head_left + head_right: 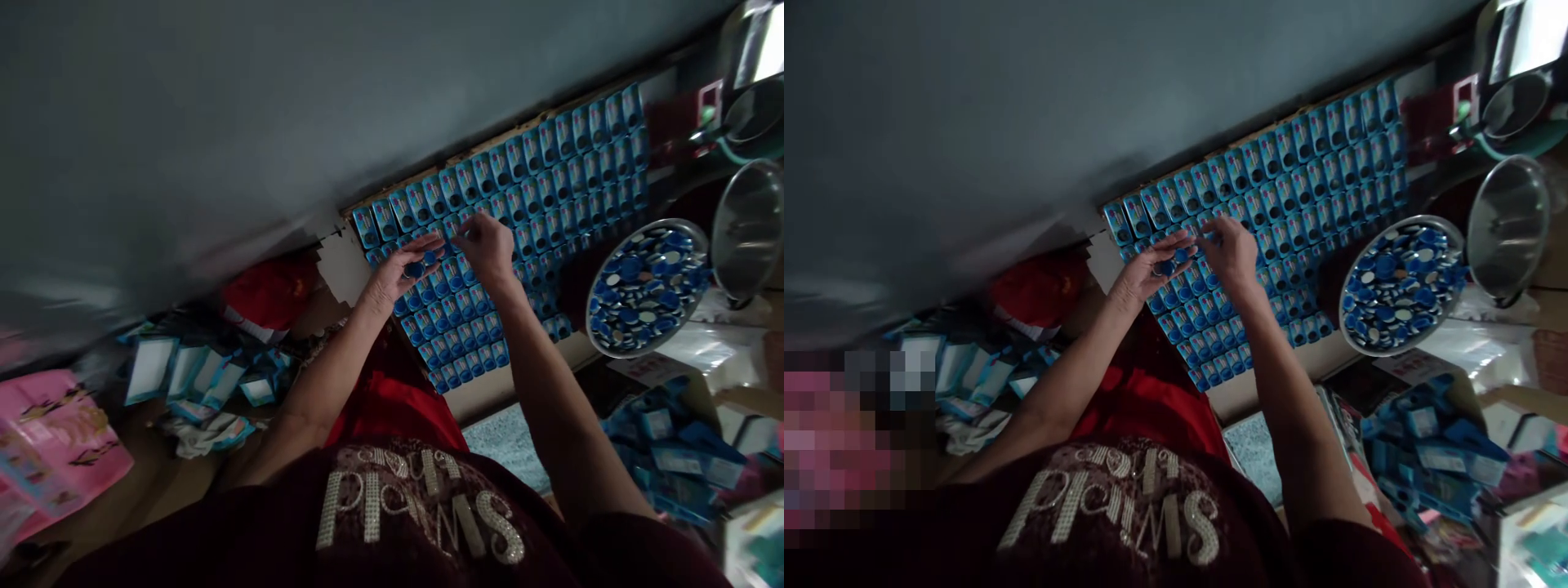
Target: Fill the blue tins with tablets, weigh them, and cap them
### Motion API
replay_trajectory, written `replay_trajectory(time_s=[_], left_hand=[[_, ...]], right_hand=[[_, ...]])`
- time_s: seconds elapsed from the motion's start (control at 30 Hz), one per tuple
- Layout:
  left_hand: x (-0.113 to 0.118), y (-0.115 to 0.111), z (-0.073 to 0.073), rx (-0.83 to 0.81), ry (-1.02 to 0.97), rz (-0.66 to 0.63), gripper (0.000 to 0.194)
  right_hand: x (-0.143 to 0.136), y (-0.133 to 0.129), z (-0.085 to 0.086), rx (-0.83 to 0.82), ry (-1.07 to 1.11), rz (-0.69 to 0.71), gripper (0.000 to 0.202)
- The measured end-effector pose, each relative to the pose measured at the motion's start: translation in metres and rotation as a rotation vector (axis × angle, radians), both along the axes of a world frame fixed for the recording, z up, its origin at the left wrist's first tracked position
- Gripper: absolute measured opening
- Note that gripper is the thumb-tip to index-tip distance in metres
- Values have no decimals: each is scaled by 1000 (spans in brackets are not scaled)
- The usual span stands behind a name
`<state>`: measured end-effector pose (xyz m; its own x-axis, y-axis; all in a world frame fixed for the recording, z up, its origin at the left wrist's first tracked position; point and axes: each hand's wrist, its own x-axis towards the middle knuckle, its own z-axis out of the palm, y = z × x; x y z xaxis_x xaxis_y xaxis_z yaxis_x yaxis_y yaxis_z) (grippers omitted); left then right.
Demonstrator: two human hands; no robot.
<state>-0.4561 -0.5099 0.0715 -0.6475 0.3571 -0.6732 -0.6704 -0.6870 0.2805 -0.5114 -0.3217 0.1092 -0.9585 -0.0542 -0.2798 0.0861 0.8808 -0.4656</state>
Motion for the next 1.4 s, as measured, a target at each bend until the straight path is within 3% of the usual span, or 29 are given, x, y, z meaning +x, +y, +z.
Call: replay_trajectory(time_s=[0.13,0.23,0.3,0.43,0.53,0.7,0.87,1.0,1.07,1.17,1.27,1.4], left_hand=[[4,1,-1,-80,-1,-73,38],[8,10,-6,-128,-36,-180,46],[10,18,-6,-124,-56,-170,41],[6,27,3,-17,-32,-78,29],[-4,28,9,14,-27,-58,28],[-22,24,5,21,-47,-48,24],[-24,20,-7,59,21,-50,39],[-17,19,-5,40,43,-69,52],[-15,20,0,2,10,-85,50],[-12,20,7,-69,-17,-121,43],[-5,18,10,-136,-24,-234,43],[9,16,9,-139,-33,-341,44]], right_hand=[[46,-9,2,-296,-11,74,25],[70,-7,-9,-388,-14,-37,23],[75,1,-17,-411,-11,-163,18],[50,29,-27,-256,80,-367,24],[15,43,-32,-49,101,-293,29],[-25,44,-43,205,-35,-151,15],[-43,51,-57,211,-82,-127,18],[-45,44,-39,219,-64,-124,15],[-33,34,-21,163,-53,-101,14],[6,17,-3,-83,-4,-8,16],[53,7,-8,-325,45,68,15],[94,7,-29,-436,95,46,21]])
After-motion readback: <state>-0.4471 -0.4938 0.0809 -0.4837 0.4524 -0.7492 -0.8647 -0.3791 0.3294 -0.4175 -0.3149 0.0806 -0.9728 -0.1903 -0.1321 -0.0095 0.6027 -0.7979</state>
